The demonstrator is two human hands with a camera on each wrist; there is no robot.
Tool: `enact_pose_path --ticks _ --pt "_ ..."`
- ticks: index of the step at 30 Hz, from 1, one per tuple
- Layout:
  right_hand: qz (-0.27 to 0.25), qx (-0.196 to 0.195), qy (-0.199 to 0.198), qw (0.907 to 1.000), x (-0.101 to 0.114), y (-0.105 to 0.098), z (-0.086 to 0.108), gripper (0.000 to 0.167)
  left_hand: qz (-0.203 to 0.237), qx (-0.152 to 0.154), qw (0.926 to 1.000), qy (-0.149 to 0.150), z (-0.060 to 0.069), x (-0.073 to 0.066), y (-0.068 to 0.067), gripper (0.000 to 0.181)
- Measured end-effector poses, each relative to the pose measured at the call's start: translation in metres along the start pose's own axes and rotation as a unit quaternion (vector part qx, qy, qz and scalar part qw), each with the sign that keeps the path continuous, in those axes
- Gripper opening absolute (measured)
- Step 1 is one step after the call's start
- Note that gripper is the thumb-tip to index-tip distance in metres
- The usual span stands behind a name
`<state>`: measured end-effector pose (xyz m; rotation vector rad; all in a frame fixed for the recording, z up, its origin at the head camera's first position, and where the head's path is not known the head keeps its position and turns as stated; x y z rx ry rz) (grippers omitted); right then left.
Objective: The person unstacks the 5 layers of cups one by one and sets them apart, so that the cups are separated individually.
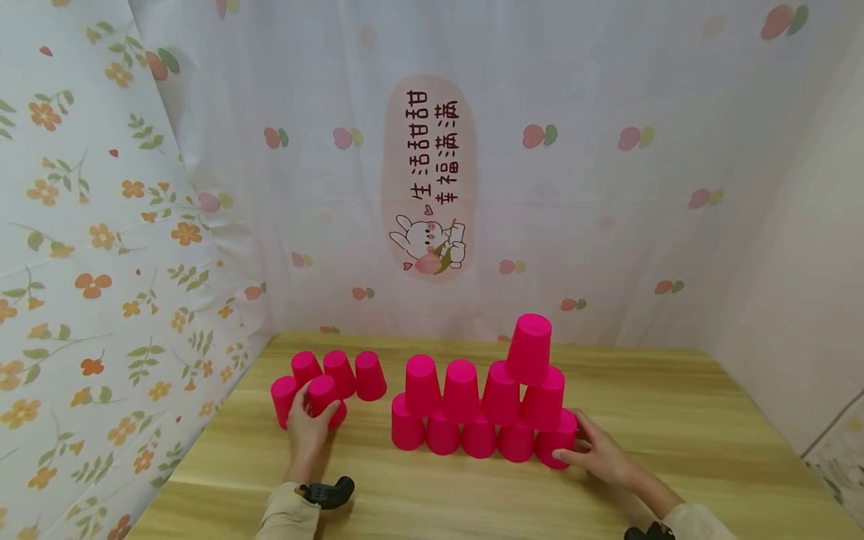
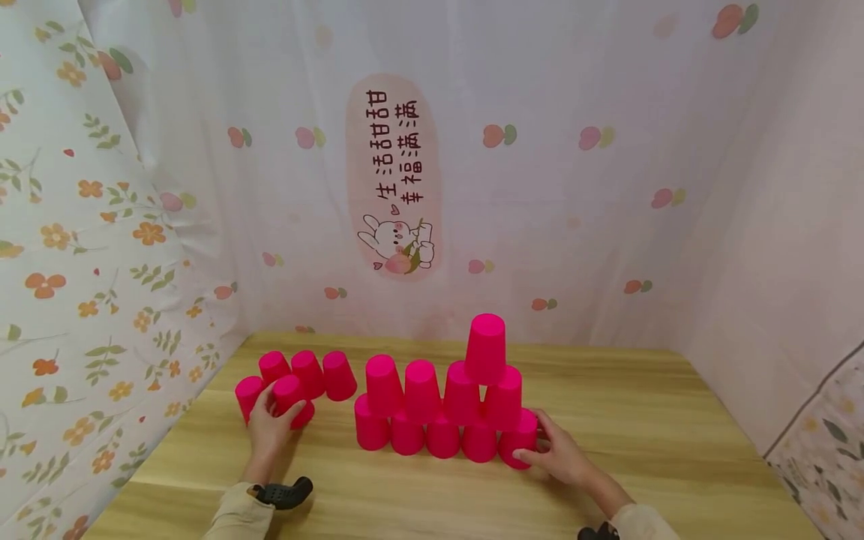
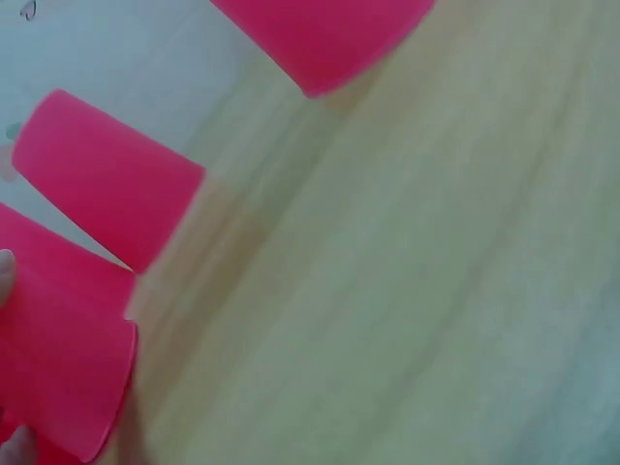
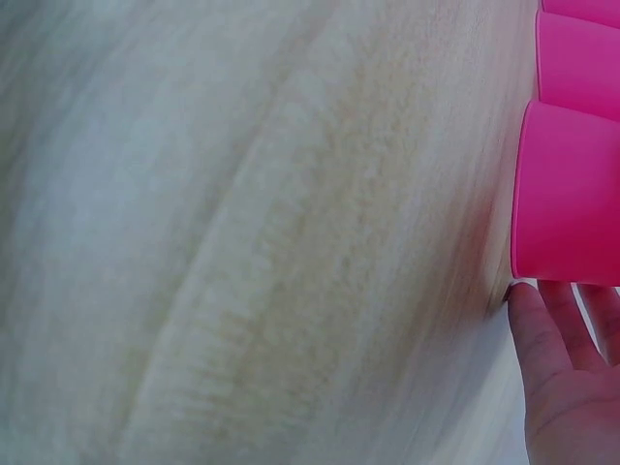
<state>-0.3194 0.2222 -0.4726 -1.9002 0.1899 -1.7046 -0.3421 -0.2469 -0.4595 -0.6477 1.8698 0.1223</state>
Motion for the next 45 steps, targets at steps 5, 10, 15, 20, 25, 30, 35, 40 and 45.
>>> enact_pose_path --ticks 5,10,15,20,25,30,35,40,45 --pt "0.0 0.0 0.008 1.0 -0.001 0.0 0.0 0.056 0.005 -0.006 0.9999 0.015 -0.002 0.002 0.0 0.064" --pt "-0.001 -0.009 -0.005 0.9999 0.001 -0.002 0.0 0.056 -0.023 0.008 0.9994 0.027 -0.004 0.0 0.0 0.062" --pt "0.003 -0.017 -0.018 0.9997 0.001 -0.004 -0.001 0.055 -0.037 0.017 0.9989 0.024 -0.005 -0.001 -0.001 0.066" --pt "0.004 -0.014 -0.018 0.9997 0.0 -0.004 0.0 0.055 -0.04 0.005 0.998 0.049 -0.005 -0.007 -0.002 0.069" --pt "0.001 -0.009 -0.015 0.9999 0.001 -0.003 0.001 0.055 -0.057 0.006 0.9917 0.115 -0.013 -0.043 -0.003 0.067" --pt "0.002 -0.004 -0.008 1.0 0.001 -0.003 0.003 0.055 -0.037 0.055 0.9817 0.178 -0.021 -0.105 0.014 0.065" --pt "0.004 -0.008 -0.002 1.0 0.0 -0.003 0.003 0.055 0.011 0.123 0.9627 0.241 -0.021 -0.168 0.044 0.061" --pt "0.005 -0.015 -0.023 0.9996 0.003 -0.003 0.003 0.054 0.034 0.196 0.9375 0.285 -0.014 -0.221 0.073 0.059" --pt "0.003 -0.011 -0.047 0.9988 0.007 -0.003 0.003 0.054 0.072 0.252 0.9236 0.28 -0.012 -0.254 0.103 0.058"
Point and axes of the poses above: each hand's wrist, its own z-axis away from the middle knuckle, its own y-axis out of the palm, x = y × z, the point moved 8 cm from there along -z, towards the middle knuckle, and after that the axes turned 12 degrees about y, right-handed, at the moved point
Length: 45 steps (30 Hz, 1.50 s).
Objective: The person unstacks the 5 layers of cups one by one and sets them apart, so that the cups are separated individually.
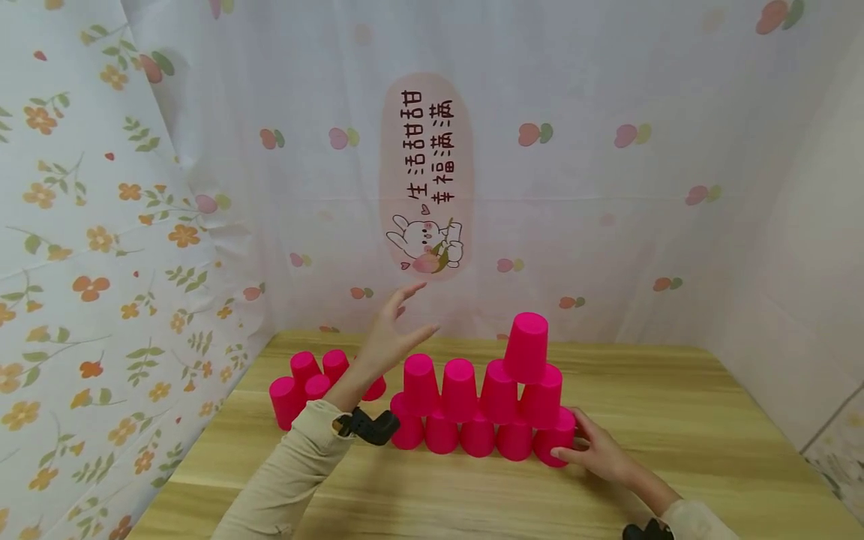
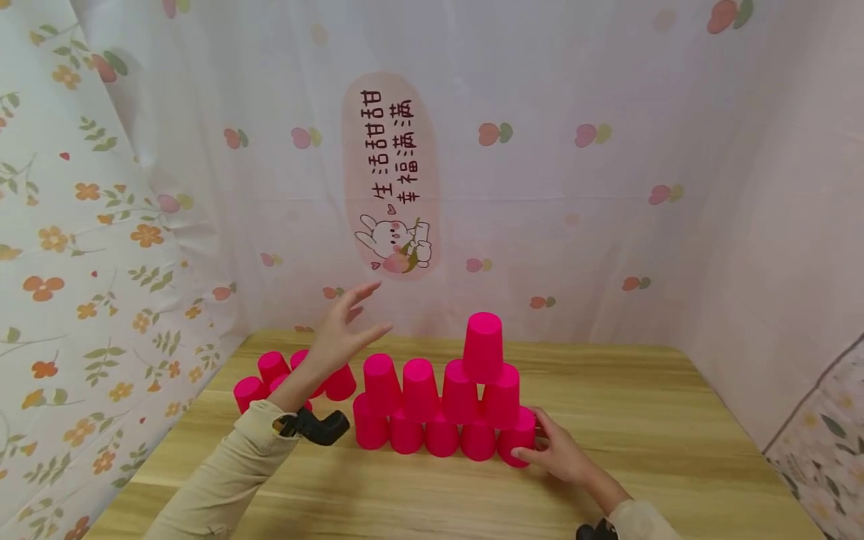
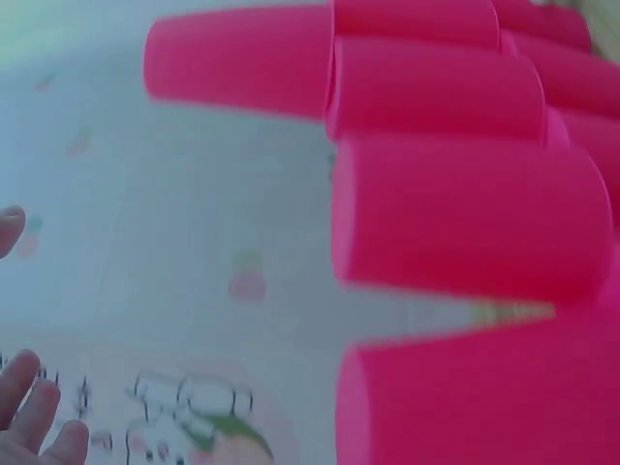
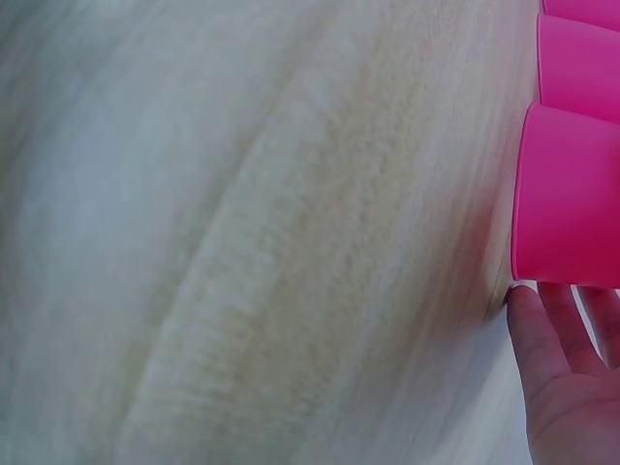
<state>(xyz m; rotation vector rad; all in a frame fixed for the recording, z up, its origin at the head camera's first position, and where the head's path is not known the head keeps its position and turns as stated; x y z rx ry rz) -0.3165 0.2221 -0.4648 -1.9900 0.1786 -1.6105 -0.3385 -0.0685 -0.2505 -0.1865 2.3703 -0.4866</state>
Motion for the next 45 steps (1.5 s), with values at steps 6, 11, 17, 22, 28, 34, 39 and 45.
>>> enact_pose_path --ticks 6,11,17,22,28,34,39,45 --pt "0.005 0.002 -0.004 1.0 0.0 -0.002 -0.001 0.055 0.074 0.035 0.9966 0.0 -0.012 -0.011 0.049 0.058" --pt "0.004 0.006 0.004 1.0 -0.002 -0.002 -0.002 0.055 0.107 0.083 0.9898 -0.042 -0.01 -0.014 0.095 0.065" --pt "0.004 0.015 0.007 0.9999 -0.001 -0.001 -0.005 0.057 0.076 0.085 0.9896 -0.087 -0.003 -0.008 0.123 0.072" --pt "0.003 0.017 0.014 0.9997 -0.002 0.001 -0.007 0.058 0.083 0.059 0.9895 -0.102 0.0 -0.001 0.131 0.073" --pt "0.0 0.018 0.022 0.9996 -0.003 0.003 -0.005 0.059 0.092 0.057 0.989 -0.101 0.005 0.002 0.137 0.07" --pt "-0.005 0.016 0.008 0.9998 -0.001 0.002 -0.003 0.058 0.094 0.05 0.99 -0.092 0.008 0.002 0.14 0.066" --pt "-0.007 0.014 -0.001 0.9999 0.0 0.0 -0.003 0.058 0.116 0.039 0.9895 -0.076 0.006 0.0 0.138 0.064" --pt "-0.006 0.012 -0.002 0.9999 -0.001 -0.001 -0.002 0.057 0.121 0.02 0.9912 -0.05 -0.004 -0.006 0.119 0.063"
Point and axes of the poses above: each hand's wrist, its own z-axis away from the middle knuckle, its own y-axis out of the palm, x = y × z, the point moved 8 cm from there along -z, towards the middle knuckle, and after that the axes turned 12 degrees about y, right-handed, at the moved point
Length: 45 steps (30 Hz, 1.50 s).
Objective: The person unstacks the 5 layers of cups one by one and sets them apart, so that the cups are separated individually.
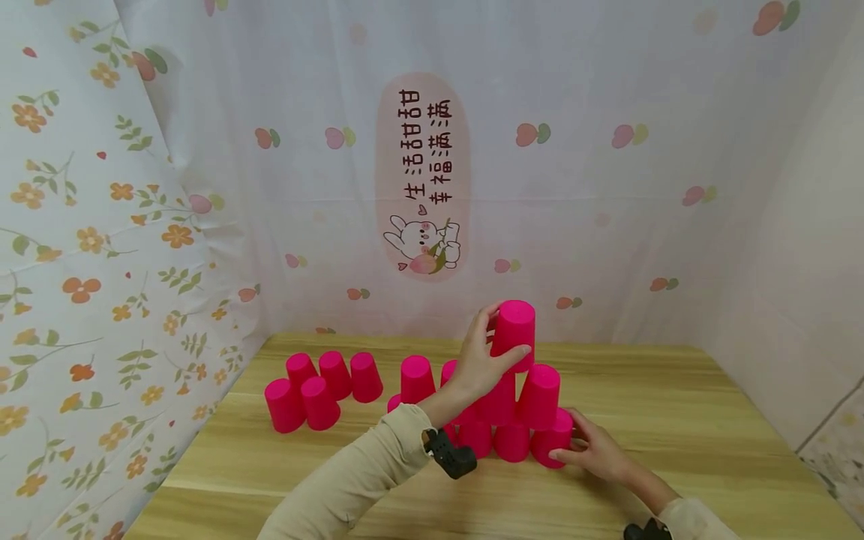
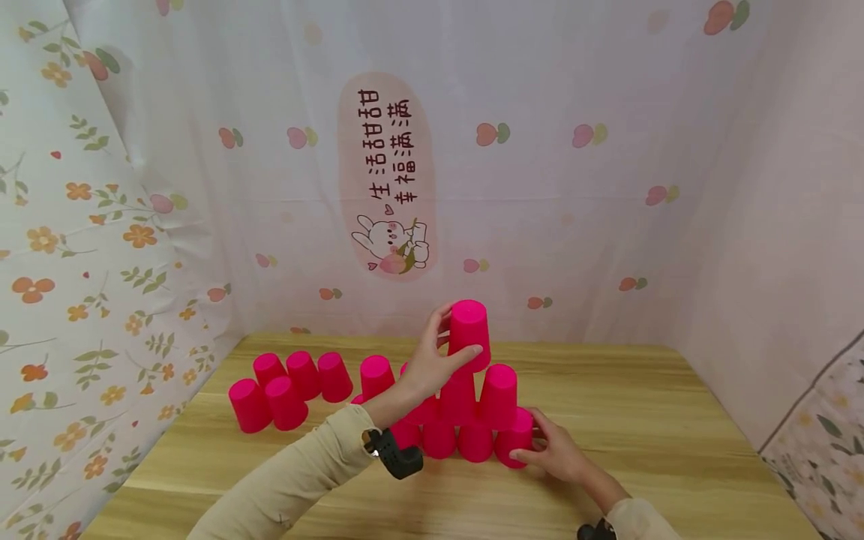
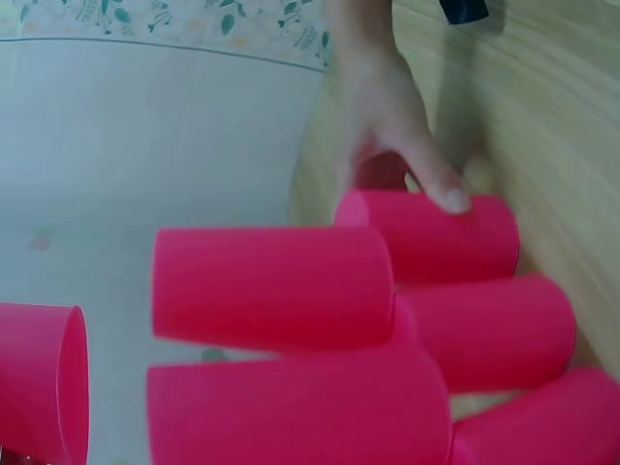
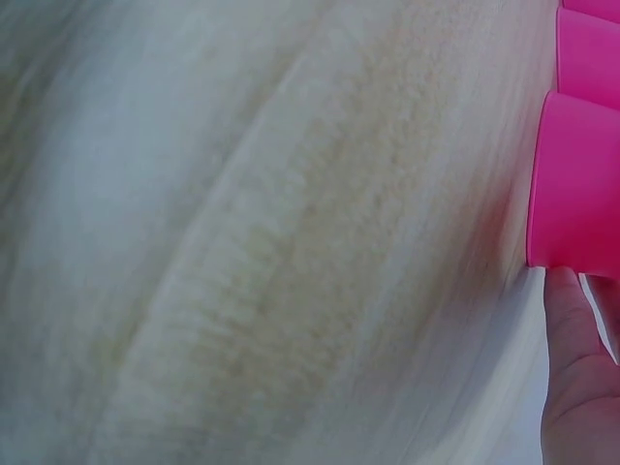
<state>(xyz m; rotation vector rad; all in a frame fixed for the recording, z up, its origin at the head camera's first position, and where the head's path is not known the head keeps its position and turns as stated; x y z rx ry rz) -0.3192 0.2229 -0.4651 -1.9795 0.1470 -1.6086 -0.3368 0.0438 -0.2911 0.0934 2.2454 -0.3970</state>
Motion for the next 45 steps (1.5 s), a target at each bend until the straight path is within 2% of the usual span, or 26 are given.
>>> enact_pose_path --ticks 5,7,11,14,17,18,21,24,28,32,38,41,45 --pt "-0.001 -0.006 -0.007 1.0 -0.001 -0.001 0.001 0.056 -0.002 -0.009 1.0 -0.003 -0.007 -0.014 -0.029 0.065" --pt "0.002 -0.007 -0.008 0.9999 -0.001 -0.001 0.001 0.056 -0.009 -0.01 0.9999 0.006 -0.009 -0.023 -0.042 0.065" --pt "0.001 -0.009 -0.006 0.9999 -0.001 -0.002 0.0 0.056 -0.041 -0.026 0.9981 0.037 -0.011 -0.028 -0.072 0.064" --pt "0.001 -0.008 -0.003 1.0 -0.002 -0.002 0.0 0.056 -0.055 -0.042 0.9963 0.051 -0.008 -0.03 -0.097 0.064" --pt "0.002 -0.006 -0.005 1.0 0.0 -0.003 0.0 0.056 -0.066 -0.055 0.9953 0.044 0.0 -0.041 -0.12 0.064" --pt "0.002 -0.007 -0.004 1.0 0.0 -0.003 0.0 0.056 -0.069 -0.061 0.995 0.039 0.002 -0.04 -0.129 0.065" --pt "0.007 -0.008 0.002 0.9999 -0.001 -0.003 -0.001 0.056 -0.084 -0.08 0.993 0.017 0.015 -0.026 -0.155 0.065" --pt "0.014 -0.008 0.017 0.9997 -0.004 -0.004 -0.003 0.057 -0.09 -0.107 0.9901 -0.009 0.029 0.0 -0.179 0.066" --pt "0.016 -0.006 0.018 0.9997 -0.004 -0.004 -0.003 0.057 -0.088 -0.14 0.9849 -0.052 0.052 0.021 -0.199 0.065" --pt "0.014 -0.007 0.009 0.9998 -0.003 -0.005 -0.002 0.057 -0.084 -0.169 0.9778 -0.091 0.077 0.045 -0.207 0.065" --pt "0.013 -0.005 0.016 0.9998 -0.003 -0.003 -0.003 0.057 -0.085 -0.192 0.967 -0.145 0.109 0.083 -0.206 0.066" --pt "0.01 0.004 0.022 0.9997 -0.003 0.0 -0.003 0.058 -0.096 -0.204 0.9612 -0.159 0.121 0.097 -0.206 0.065" --pt "0.007 0.004 0.025 0.9997 -0.003 0.001 -0.002 0.058 -0.113 -0.199 0.9595 -0.165 0.13 0.109 -0.203 0.064"
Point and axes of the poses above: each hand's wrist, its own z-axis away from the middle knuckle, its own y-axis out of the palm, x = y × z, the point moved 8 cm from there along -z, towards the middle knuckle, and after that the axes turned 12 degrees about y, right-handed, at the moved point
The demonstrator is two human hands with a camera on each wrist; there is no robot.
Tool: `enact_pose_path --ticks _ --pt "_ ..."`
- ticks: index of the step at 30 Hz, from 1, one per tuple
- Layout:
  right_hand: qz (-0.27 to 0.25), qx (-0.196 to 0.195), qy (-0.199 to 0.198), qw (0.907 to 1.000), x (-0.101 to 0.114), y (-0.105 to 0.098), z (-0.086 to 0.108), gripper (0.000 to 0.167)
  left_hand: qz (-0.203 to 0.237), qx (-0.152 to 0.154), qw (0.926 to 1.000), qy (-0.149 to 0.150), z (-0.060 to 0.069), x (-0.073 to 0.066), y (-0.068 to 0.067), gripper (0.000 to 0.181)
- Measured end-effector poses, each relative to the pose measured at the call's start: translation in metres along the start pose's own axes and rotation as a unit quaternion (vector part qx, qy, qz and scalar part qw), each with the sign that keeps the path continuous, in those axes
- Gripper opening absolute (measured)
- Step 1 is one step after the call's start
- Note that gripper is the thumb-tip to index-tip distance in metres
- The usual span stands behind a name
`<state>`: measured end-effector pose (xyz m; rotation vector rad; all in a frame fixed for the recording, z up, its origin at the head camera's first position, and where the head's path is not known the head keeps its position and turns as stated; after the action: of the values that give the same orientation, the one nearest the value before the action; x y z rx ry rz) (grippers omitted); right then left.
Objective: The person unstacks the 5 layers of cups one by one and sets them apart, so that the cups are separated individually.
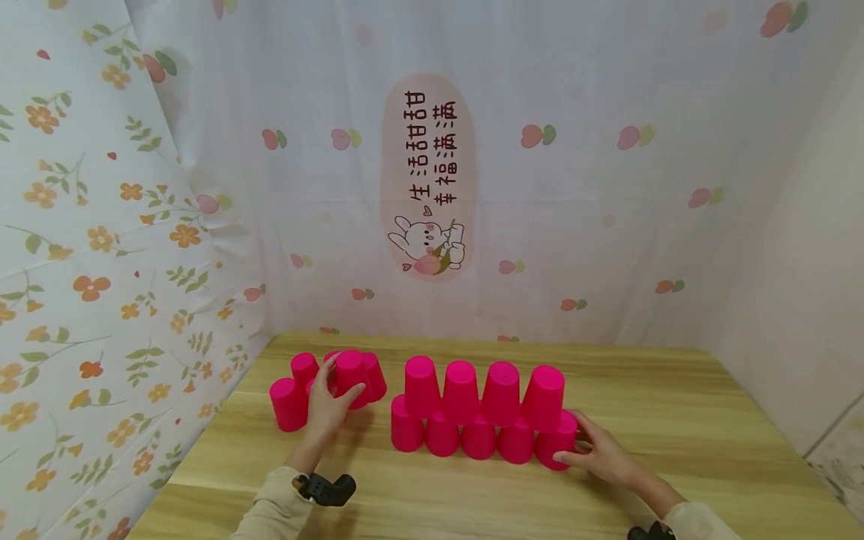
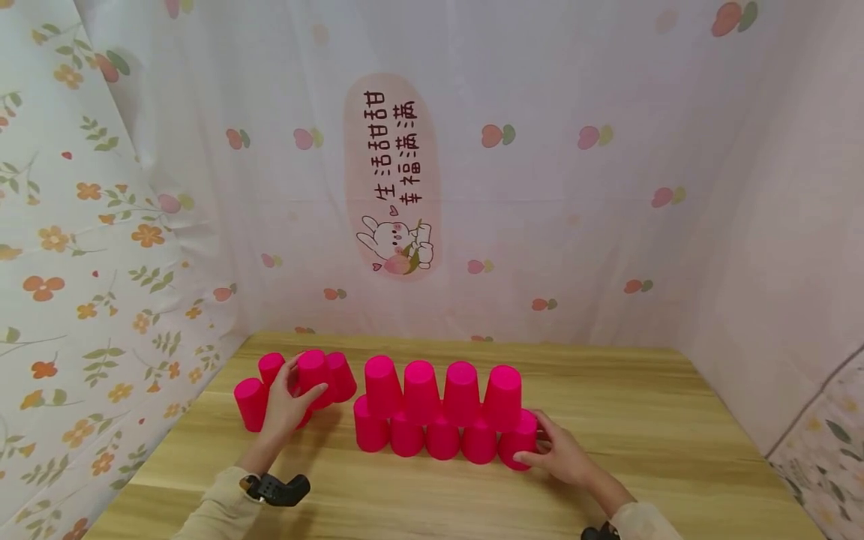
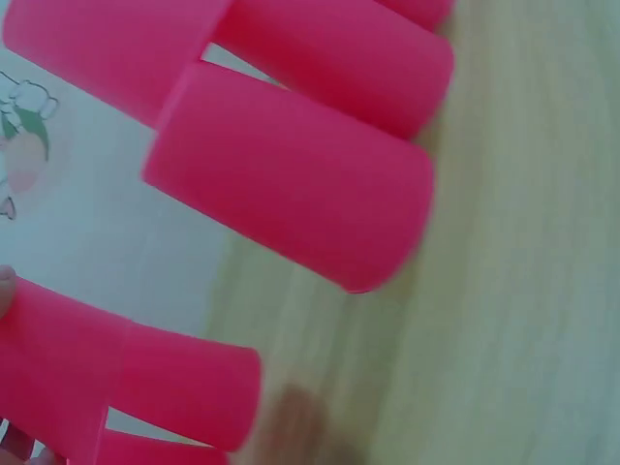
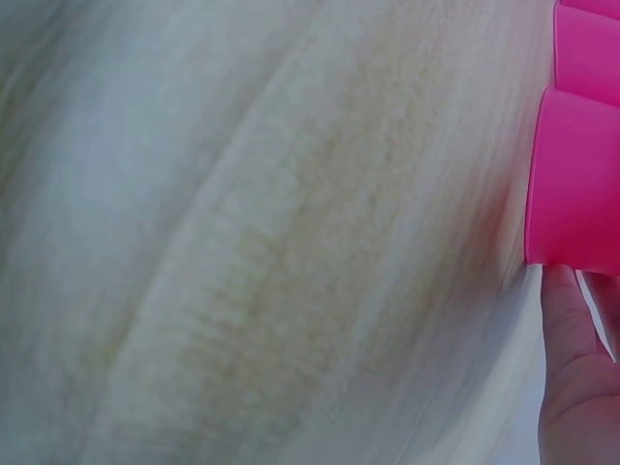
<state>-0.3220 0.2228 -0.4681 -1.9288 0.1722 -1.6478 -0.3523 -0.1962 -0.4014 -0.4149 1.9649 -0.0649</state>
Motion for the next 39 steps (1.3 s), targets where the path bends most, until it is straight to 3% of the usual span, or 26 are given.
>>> enact_pose_path --ticks 9,18,25,39 --pt "0.002 -0.004 -0.008 1.0 0.001 0.0 0.001 0.057 -0.01 0.004 0.9999 -0.001 0.009 0.022 0.005 0.062" --pt "0.001 -0.007 -0.012 0.9999 0.0 0.0 0.003 0.057 -0.051 0.02 0.9984 0.016 0.012 0.031 0.013 0.06" --pt "0.006 -0.009 -0.007 0.9999 0.0 0.001 0.003 0.057 -0.076 0.029 0.9967 -0.002 0.019 0.044 0.015 0.061" --pt "0.007 -0.012 -0.016 0.9998 -0.001 0.0 0.002 0.057 -0.07 0.034 0.9969 -0.002 0.024 0.049 0.016 0.063"
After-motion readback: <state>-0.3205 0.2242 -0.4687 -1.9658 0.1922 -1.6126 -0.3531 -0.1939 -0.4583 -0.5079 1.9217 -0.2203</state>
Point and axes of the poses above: each hand's wrist, its own z-axis away from the middle knuckle, its own y-axis out of the palm, x = y × z, the point moved 8 cm from there along -z, towards the middle knuckle, and after that the axes turned 12 degrees about y, right-handed, at the moved point
